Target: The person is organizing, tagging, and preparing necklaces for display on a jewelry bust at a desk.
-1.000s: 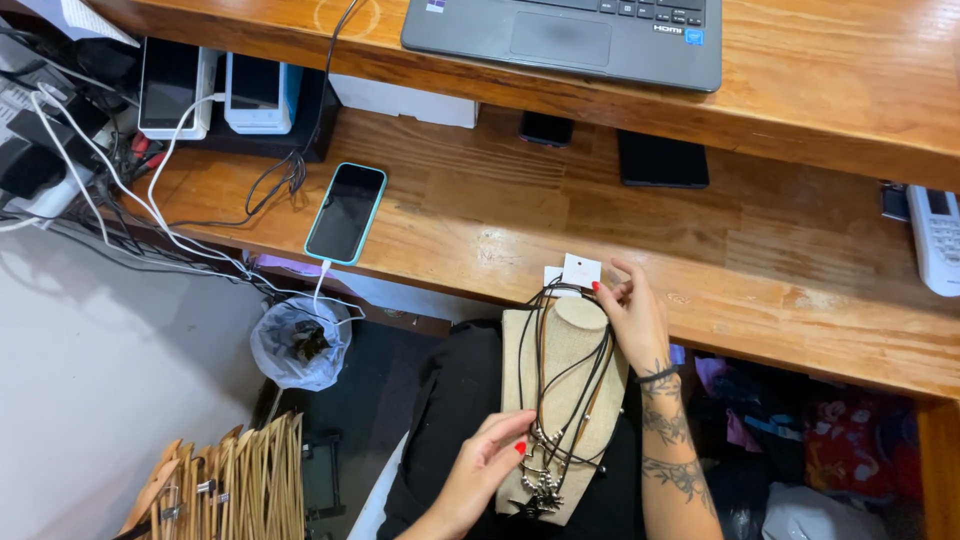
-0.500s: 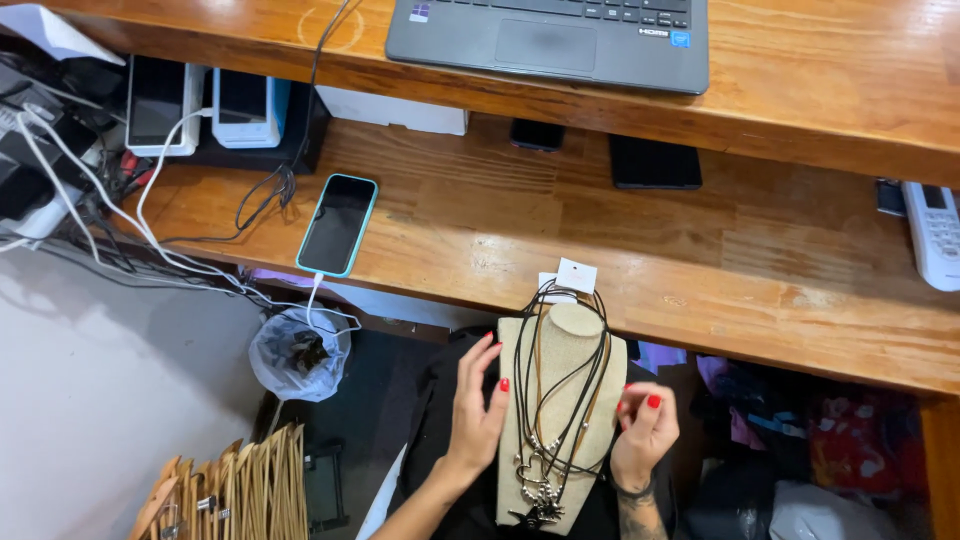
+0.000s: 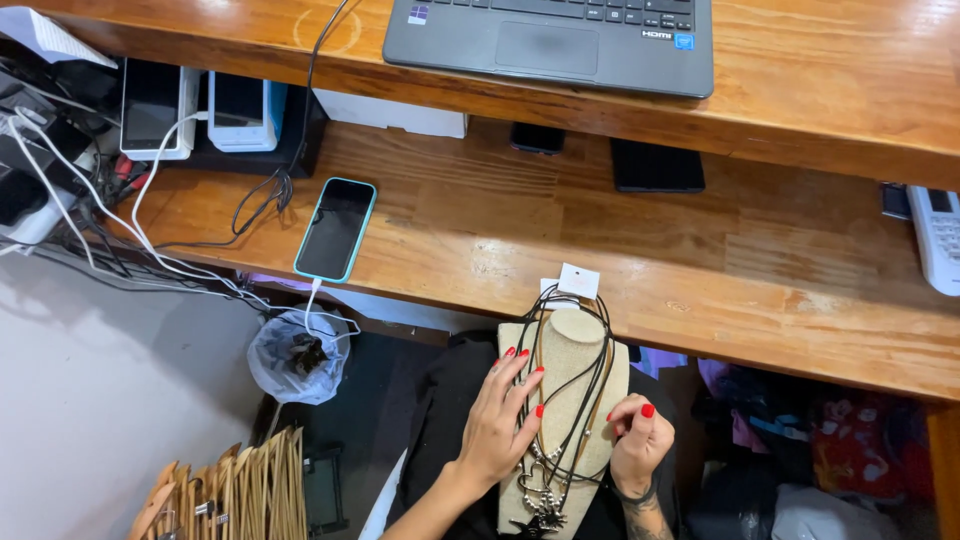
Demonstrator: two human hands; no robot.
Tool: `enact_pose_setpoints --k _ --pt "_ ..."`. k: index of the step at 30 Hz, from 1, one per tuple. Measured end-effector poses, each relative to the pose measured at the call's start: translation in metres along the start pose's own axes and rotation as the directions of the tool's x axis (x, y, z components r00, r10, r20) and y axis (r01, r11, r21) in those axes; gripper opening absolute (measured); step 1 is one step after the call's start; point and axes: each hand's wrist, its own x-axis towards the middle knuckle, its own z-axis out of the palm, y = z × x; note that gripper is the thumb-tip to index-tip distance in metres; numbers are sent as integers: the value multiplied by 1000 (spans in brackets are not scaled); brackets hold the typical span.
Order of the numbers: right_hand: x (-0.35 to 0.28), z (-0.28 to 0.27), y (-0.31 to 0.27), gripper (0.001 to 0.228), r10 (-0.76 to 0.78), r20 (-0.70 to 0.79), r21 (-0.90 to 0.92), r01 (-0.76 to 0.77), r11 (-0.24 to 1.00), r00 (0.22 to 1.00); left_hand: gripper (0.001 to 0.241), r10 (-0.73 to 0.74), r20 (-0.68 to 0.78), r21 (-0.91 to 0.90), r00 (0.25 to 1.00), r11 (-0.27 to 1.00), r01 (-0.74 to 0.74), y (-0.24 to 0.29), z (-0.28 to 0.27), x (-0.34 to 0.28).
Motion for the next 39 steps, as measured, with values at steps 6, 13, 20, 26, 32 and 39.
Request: enact_pose_setpoints --k 6,13,20,26,32,39 --pt "0 0 1 65 2 10 -8 -2 1000 1000 48 12 -13 0 1000 1000 -12 2 -2 2" --pt "-1 0 -1 66 34 7 -10 -34 999 999 47 21 -28 11 999 1000 -21 3 -2 3" --pt "-1 0 1 65 36 10 -8 -36 999 999 45 15 -22 17 1000 1000 -15 4 -2 4" --pt "0 0 0 64 25 18 5 -25 1000 1000 44 21 -32 27 999 999 -20 5 -2 4" --pt "1 0 -1 64 5 35 -10 -4 1000 999 46 15 -26 35 1000 999 -14 4 -1 4" --pt "1 0 -3 64 20 53 -19 -19 1000 998 46 17 -24 43 1000 999 -16 5 -1 3"
